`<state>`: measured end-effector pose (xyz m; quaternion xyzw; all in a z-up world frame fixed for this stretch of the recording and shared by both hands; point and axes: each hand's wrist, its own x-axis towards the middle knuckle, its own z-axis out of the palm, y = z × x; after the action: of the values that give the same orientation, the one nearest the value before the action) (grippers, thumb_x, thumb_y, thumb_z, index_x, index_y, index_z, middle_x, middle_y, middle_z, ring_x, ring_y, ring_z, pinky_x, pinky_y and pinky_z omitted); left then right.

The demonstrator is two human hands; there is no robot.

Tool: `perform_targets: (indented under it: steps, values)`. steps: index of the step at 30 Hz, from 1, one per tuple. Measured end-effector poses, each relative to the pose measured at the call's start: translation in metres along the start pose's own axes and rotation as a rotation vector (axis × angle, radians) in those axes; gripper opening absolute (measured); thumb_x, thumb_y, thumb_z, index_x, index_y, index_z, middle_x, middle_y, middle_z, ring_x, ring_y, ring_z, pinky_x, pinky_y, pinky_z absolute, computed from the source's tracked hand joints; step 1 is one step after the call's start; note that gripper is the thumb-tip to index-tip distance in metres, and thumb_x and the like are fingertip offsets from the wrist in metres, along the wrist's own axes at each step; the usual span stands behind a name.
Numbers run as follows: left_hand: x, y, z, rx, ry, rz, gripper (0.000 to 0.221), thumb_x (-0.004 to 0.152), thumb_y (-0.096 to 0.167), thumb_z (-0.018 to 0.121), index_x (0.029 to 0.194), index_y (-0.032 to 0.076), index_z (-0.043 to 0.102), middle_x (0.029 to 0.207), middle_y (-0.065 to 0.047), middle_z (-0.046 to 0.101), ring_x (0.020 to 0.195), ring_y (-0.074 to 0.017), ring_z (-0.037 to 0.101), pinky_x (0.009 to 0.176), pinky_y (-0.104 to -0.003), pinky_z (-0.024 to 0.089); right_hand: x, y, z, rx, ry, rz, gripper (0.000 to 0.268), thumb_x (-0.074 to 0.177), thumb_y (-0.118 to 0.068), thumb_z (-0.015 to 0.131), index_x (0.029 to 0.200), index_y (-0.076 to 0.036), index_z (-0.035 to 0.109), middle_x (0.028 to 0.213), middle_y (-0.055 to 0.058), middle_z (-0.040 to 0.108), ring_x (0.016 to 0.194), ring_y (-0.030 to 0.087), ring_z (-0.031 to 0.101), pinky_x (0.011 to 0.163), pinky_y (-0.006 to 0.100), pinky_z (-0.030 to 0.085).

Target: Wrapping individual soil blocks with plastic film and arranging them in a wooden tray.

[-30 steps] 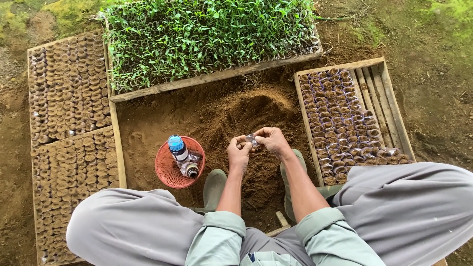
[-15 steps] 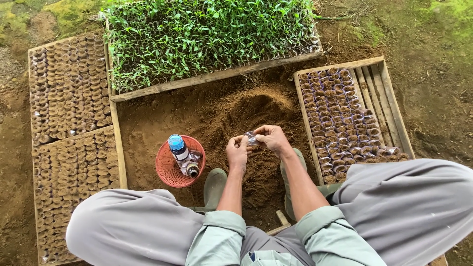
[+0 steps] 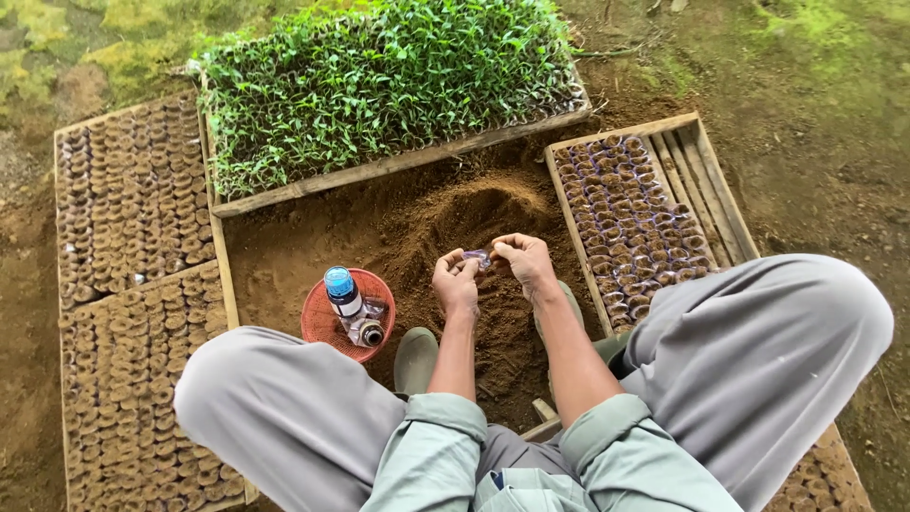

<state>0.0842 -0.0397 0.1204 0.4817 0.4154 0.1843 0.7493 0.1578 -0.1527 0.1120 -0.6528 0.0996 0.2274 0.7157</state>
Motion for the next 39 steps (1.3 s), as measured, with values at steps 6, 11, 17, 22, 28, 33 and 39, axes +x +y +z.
perform_targets:
  steps: [6,11,17,22,28,33,39]
  values:
    - [0.0,-0.008,0.004,-0.025,-0.027,-0.001,0.041,0.081,-0.003,0.072,0.12,0.003,0.06,0.08,-0.012,0.07,0.062,-0.0158,0.069,0.055,-0.027,0.063,-0.036,-0.022,0.003,-0.012,0.083,-0.035,0.016,0.091,-0.017,0.074,0.1,-0.004,0.075,0.08,0.012,0.076,0.066,0.015,0.074,0.058,0.027,0.063]
    - [-0.02,0.02,0.008,0.016,-0.034,-0.004,0.041,0.083,-0.002,0.074,0.121,0.002,0.061,0.084,-0.014,0.07,0.067,-0.0189,0.07,0.059,-0.031,0.064,-0.038,-0.031,0.014,0.022,0.103,-0.035,0.015,0.091,-0.017,0.075,0.097,-0.003,0.075,0.077,0.013,0.075,0.063,0.018,0.073,0.056,0.031,0.063]
    - [-0.011,0.001,-0.002,0.068,-0.042,0.028,0.042,0.082,-0.001,0.075,0.122,0.003,0.062,0.083,-0.009,0.067,0.068,-0.0133,0.065,0.056,-0.026,0.061,-0.034,0.003,0.004,0.09,0.106,0.002,0.014,0.094,-0.015,0.073,0.095,-0.002,0.076,0.076,0.016,0.073,0.064,0.023,0.073,0.057,0.039,0.064]
    - [-0.012,0.012,0.001,0.136,0.003,0.048,0.044,0.08,-0.001,0.075,0.122,0.003,0.063,0.083,-0.008,0.067,0.072,-0.0133,0.064,0.062,-0.027,0.059,-0.004,0.027,0.0,0.125,0.098,0.076,0.015,0.094,-0.017,0.072,0.092,-0.002,0.075,0.073,0.015,0.072,0.06,0.024,0.073,0.053,0.04,0.064]
    - [0.002,0.001,-0.007,0.134,0.067,0.008,0.043,0.077,0.002,0.076,0.119,0.008,0.065,0.076,-0.008,0.071,0.062,-0.0139,0.066,0.053,-0.026,0.06,-0.022,-0.02,0.018,0.057,0.01,0.147,0.021,0.098,-0.024,0.07,0.095,-0.005,0.076,0.079,0.015,0.074,0.066,0.022,0.073,0.057,0.034,0.063]
    - [-0.004,0.012,-0.008,0.117,0.102,0.027,0.044,0.077,0.0,0.074,0.12,0.003,0.063,0.076,-0.011,0.069,0.061,-0.0168,0.066,0.051,-0.028,0.06,-0.035,-0.045,0.022,-0.162,-0.126,0.131,0.021,0.09,-0.018,0.078,0.103,-0.001,0.077,0.085,0.016,0.075,0.072,0.019,0.071,0.06,0.029,0.062]
    - [-0.003,0.014,-0.009,0.295,0.061,0.054,0.046,0.074,0.004,0.074,0.12,0.009,0.067,0.076,-0.006,0.074,0.065,-0.0116,0.066,0.054,-0.025,0.059,-0.019,-0.049,0.014,-0.2,-0.197,0.152,0.011,0.092,-0.006,0.071,0.096,0.002,0.077,0.077,0.017,0.073,0.066,0.021,0.069,0.059,0.035,0.062]
